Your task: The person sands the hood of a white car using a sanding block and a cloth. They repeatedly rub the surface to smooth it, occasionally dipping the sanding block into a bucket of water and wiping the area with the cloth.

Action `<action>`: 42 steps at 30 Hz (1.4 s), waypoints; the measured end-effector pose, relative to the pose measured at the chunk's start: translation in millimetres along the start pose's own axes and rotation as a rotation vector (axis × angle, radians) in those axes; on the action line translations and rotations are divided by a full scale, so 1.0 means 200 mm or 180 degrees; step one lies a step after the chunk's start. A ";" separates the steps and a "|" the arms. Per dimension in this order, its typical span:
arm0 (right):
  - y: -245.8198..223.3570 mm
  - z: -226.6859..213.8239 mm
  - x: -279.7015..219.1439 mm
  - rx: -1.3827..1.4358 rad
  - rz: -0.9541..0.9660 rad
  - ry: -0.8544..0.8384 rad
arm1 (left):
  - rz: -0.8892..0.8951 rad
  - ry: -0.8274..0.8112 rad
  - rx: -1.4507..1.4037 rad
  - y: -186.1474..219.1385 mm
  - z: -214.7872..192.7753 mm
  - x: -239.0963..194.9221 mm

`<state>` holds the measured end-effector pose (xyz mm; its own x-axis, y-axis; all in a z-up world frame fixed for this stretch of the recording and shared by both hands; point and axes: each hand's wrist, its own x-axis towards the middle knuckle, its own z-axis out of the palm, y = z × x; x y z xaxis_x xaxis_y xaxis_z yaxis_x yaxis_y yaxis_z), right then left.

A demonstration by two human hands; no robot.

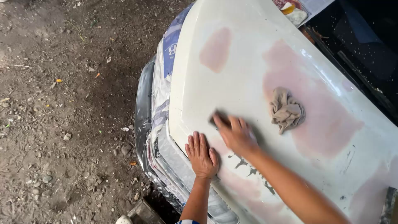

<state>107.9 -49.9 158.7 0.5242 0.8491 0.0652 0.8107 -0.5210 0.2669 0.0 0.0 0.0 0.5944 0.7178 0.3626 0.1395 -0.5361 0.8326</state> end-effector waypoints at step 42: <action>0.01 -0.03 0.21 0.0179 -0.0399 0.0293 | -0.0054 0.0074 0.0024 0.01 -0.01 0.00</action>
<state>131.2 -14.6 167.5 0.3939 0.9108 0.1234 0.8830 -0.4122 0.2244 -1.2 -0.5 1.5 0.5733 0.7370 0.3580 0.1555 -0.5269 0.8356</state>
